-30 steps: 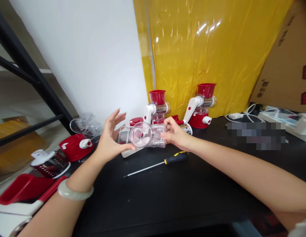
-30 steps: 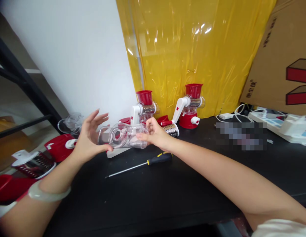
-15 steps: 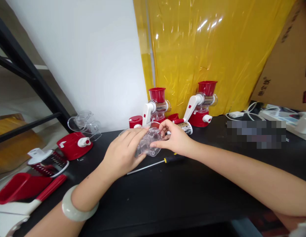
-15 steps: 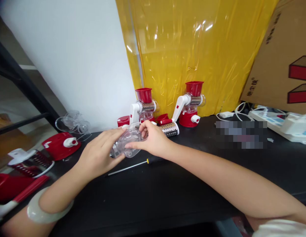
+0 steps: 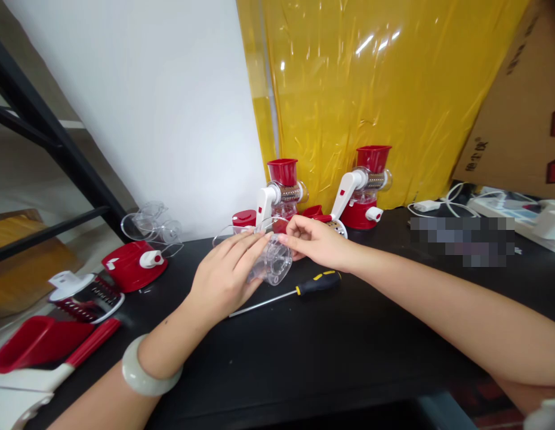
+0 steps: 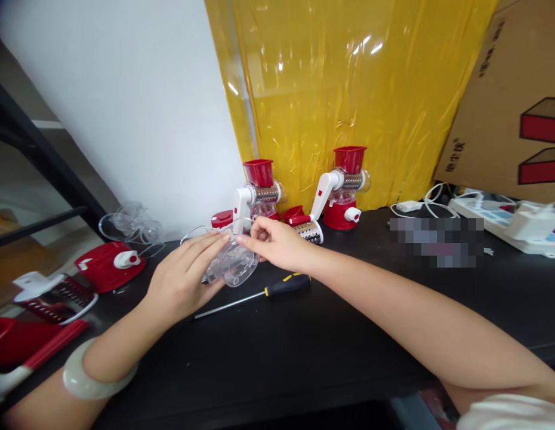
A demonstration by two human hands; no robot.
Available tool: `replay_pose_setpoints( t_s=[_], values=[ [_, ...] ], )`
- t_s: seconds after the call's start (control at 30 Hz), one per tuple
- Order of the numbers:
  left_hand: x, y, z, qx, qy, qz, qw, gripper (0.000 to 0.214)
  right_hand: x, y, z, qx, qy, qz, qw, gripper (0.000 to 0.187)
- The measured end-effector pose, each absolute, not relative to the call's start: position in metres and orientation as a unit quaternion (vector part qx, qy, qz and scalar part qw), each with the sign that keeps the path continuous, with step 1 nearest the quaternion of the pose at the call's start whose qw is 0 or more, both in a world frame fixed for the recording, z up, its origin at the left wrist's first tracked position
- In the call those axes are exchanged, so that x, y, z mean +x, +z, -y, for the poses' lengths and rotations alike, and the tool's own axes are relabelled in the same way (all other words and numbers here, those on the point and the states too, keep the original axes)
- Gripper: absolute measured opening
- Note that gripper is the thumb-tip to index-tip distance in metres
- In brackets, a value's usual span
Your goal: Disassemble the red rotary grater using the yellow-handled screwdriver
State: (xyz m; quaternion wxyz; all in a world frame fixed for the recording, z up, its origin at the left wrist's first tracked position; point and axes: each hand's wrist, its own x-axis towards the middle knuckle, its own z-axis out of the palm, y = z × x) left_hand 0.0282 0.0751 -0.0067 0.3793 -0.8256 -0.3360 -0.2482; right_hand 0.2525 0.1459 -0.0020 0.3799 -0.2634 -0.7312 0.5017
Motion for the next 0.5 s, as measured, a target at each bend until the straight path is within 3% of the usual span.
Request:
replay_pose_setpoints(
  t_s=[0.5],
  values=[
    [0.032, -0.007, -0.074, -0.794, -0.258, 0.332, 0.439, 0.065, 0.238, -0.014, -0.135, -0.256, 0.497, 0.696, 0.450, 0.056]
  ],
)
